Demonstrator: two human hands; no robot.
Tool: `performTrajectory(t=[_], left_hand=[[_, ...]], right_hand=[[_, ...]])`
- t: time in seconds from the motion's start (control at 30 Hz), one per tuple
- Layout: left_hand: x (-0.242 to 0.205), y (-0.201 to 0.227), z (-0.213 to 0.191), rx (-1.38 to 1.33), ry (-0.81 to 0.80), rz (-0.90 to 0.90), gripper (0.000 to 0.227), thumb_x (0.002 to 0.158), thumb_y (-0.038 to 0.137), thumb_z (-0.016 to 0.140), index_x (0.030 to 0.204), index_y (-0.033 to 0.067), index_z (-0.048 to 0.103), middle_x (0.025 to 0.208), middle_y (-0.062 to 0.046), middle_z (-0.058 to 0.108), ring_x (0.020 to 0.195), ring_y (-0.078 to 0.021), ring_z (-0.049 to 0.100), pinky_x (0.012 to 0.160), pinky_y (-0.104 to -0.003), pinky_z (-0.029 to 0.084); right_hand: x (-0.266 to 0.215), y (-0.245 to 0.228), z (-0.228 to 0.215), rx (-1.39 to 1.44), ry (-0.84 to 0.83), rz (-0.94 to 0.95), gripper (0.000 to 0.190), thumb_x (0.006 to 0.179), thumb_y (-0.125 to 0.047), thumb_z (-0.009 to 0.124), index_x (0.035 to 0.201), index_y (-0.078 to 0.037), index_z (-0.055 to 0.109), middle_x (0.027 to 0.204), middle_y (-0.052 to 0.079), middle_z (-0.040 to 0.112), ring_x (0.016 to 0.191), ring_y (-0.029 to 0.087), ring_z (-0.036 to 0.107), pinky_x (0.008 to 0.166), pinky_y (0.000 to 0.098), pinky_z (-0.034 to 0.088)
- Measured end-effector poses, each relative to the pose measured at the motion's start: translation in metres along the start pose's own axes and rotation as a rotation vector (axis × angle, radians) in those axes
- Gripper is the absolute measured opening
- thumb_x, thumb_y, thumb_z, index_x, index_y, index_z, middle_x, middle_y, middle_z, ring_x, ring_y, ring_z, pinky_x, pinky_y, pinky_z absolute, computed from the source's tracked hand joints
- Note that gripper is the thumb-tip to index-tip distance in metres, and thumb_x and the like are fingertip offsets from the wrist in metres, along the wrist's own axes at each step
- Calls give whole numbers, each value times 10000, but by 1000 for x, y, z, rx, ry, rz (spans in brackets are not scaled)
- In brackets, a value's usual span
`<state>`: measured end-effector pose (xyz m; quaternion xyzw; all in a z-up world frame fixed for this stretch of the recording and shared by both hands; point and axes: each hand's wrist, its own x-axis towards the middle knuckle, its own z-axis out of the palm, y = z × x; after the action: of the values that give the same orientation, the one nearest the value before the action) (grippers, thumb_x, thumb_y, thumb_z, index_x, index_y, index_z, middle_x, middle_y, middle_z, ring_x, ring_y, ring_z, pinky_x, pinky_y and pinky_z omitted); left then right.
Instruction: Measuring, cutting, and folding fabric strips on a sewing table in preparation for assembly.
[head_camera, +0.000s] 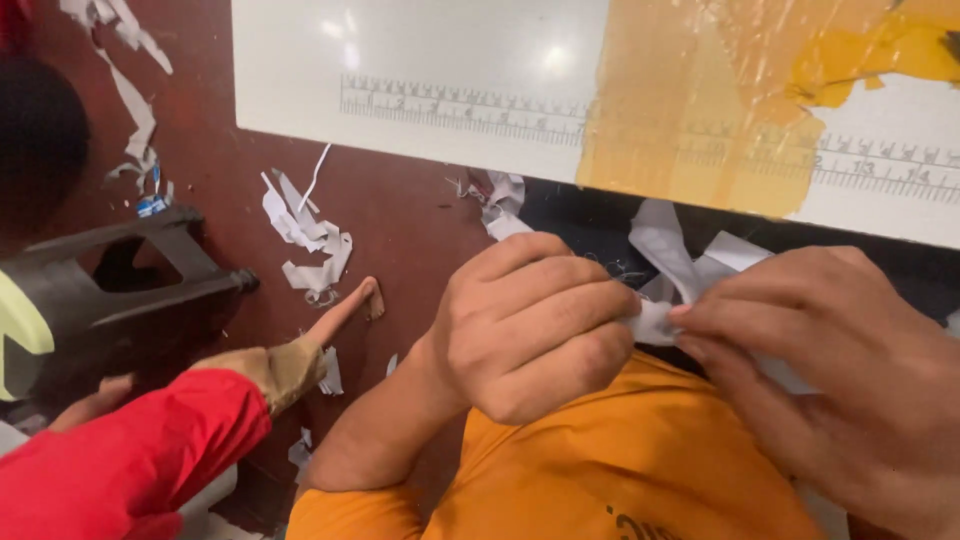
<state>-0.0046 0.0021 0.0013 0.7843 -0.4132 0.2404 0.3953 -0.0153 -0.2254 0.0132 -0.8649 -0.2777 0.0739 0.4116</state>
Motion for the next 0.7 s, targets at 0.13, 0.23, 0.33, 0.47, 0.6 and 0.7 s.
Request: performTrajectory(t=[0.13, 0.23, 0.33, 0.47, 0.6, 0.7], left_hand=[[4, 1, 2, 41, -27, 0, 286, 1013, -35, 466, 751, 24, 563, 833, -148, 657, 659, -250, 642, 637, -342, 472], [3, 1, 5, 43, -62, 2, 280, 1035, -8, 470, 774, 21, 568, 839, -151, 649, 671, -252, 625, 647, -349, 480], [4, 2, 8, 13, -78, 4, 263, 1044, -1, 490, 796, 13, 575, 848, -163, 650, 681, -261, 624, 652, -361, 494], [1, 4, 15, -85, -41, -14, 211, 1025, -41, 533, 818, -13, 568, 883, -194, 634, 699, -289, 620, 646, -380, 506], [2, 2, 17, -134, -57, -5, 253, 1045, -28, 473, 820, -11, 588, 898, -185, 633, 709, -289, 624, 673, -373, 522], [0, 4, 21, -179, -44, -9, 241, 1029, -45, 488, 811, -10, 583, 886, -188, 640, 708, -286, 624, 663, -380, 530]], right_hand=[[3, 1, 7, -112, 50, -140, 46, 950, -62, 678, 985, -75, 704, 941, 35, 696, 804, 240, 626, 797, 393, 452], [1, 5, 10, -188, 18, -150, 15, 953, -97, 680, 966, -90, 674, 932, 27, 683, 797, 264, 614, 800, 421, 463], [3, 5, 9, -112, 37, -102, 46, 911, -34, 670, 882, -68, 659, 853, 50, 668, 743, 256, 602, 760, 403, 477], [-8, 15, 4, 115, -46, 85, 68, 856, -33, 679, 911, -72, 672, 824, 20, 662, 743, 167, 632, 711, 304, 494], [-7, 20, -2, 212, -101, 166, 70, 831, -48, 654, 833, -111, 683, 774, -19, 684, 717, 128, 649, 726, 257, 523], [-9, 31, 4, 413, -99, 84, 87, 855, -94, 647, 768, -79, 648, 695, 7, 653, 620, 180, 593, 668, 292, 516]])
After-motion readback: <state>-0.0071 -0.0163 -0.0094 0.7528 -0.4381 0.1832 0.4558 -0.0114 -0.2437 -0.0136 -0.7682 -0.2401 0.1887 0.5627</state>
